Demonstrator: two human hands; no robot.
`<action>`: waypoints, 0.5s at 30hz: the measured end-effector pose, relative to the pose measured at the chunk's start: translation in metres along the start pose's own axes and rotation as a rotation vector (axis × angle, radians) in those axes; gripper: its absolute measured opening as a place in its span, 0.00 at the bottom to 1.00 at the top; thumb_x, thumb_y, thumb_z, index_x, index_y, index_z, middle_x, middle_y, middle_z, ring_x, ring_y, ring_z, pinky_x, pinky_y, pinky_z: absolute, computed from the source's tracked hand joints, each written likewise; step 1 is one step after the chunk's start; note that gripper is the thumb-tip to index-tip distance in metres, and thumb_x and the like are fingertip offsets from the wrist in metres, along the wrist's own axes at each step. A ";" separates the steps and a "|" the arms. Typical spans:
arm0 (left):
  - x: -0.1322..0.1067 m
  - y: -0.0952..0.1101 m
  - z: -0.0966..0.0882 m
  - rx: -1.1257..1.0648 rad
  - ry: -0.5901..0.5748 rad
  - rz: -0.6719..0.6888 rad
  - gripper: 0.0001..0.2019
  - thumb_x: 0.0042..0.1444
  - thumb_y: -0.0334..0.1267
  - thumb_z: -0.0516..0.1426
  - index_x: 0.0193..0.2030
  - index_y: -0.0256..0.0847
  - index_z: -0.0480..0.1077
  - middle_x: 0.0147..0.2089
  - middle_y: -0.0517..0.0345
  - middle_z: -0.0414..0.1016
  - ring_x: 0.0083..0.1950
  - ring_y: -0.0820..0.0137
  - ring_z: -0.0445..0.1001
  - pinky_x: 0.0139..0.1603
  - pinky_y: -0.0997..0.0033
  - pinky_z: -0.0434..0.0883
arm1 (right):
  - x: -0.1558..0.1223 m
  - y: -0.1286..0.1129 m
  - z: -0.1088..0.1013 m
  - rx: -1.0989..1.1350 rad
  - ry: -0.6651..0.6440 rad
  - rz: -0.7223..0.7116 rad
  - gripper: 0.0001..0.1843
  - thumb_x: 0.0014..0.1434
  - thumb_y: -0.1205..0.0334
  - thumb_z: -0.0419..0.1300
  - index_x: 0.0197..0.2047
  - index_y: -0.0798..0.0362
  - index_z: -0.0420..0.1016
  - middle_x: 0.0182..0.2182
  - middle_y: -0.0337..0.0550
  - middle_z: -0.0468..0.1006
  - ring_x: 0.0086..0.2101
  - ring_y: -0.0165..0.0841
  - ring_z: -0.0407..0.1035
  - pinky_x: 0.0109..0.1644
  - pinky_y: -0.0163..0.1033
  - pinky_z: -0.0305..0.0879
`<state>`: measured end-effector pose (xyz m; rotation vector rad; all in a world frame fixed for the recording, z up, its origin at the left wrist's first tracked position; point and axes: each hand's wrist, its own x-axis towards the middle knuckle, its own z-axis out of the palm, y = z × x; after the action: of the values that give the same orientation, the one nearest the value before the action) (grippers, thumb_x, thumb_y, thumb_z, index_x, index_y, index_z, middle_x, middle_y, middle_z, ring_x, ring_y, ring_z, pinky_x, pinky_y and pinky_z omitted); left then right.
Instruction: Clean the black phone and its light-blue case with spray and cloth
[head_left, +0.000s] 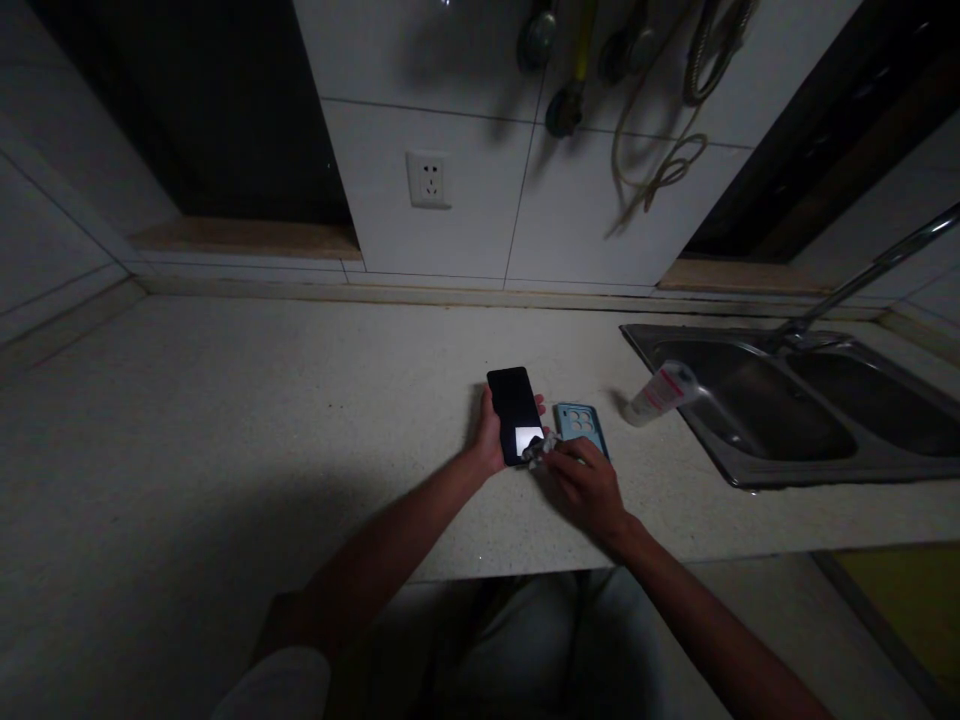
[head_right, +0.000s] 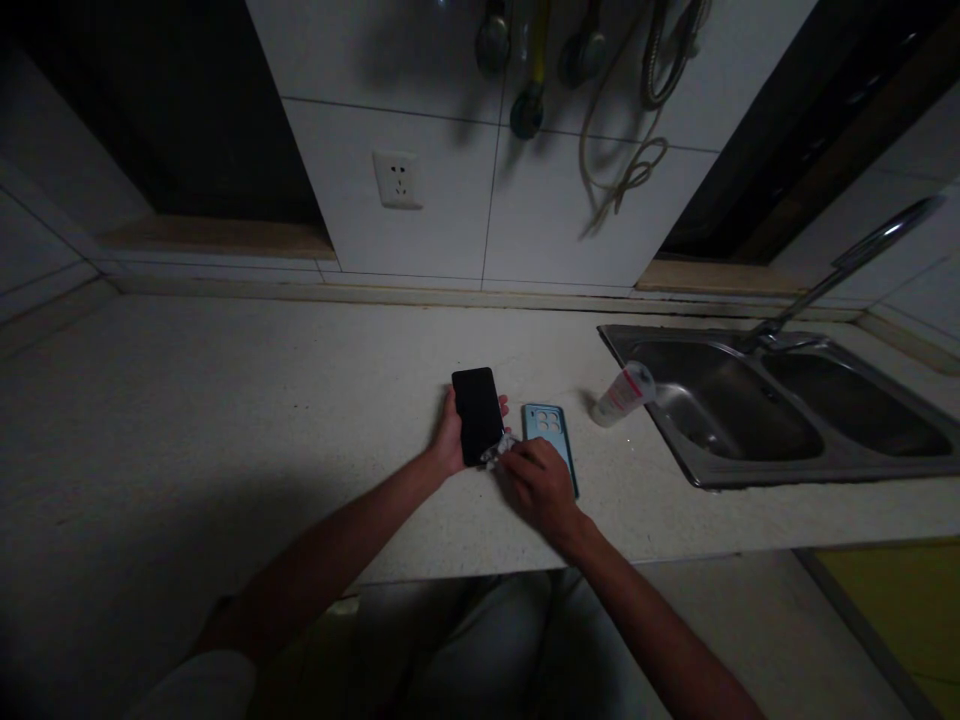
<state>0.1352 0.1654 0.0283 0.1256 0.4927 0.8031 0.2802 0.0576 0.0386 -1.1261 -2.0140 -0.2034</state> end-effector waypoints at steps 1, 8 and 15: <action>0.001 0.000 -0.001 0.003 -0.001 -0.011 0.39 0.63 0.66 0.41 0.60 0.34 0.70 0.48 0.41 0.80 0.43 0.58 0.79 0.43 0.58 0.75 | 0.000 0.002 -0.002 0.031 0.037 0.080 0.10 0.66 0.68 0.57 0.44 0.52 0.79 0.33 0.45 0.75 0.34 0.35 0.69 0.37 0.39 0.67; -0.001 0.001 0.000 0.056 -0.015 -0.033 0.43 0.61 0.70 0.40 0.55 0.30 0.74 0.44 0.41 0.81 0.37 0.60 0.79 0.39 0.62 0.74 | 0.000 0.006 -0.004 0.099 0.114 0.328 0.10 0.66 0.61 0.58 0.45 0.48 0.81 0.35 0.45 0.76 0.37 0.38 0.73 0.41 0.44 0.72; -0.006 0.001 0.005 0.103 -0.026 -0.048 0.44 0.61 0.69 0.39 0.55 0.28 0.73 0.38 0.41 0.81 0.33 0.60 0.79 0.35 0.62 0.74 | 0.000 0.006 0.006 0.013 -0.118 0.058 0.11 0.68 0.61 0.56 0.43 0.52 0.80 0.33 0.47 0.77 0.35 0.37 0.69 0.38 0.43 0.66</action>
<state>0.1330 0.1625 0.0353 0.2183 0.5107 0.7281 0.2810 0.0640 0.0336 -1.2117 -2.0796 -0.0957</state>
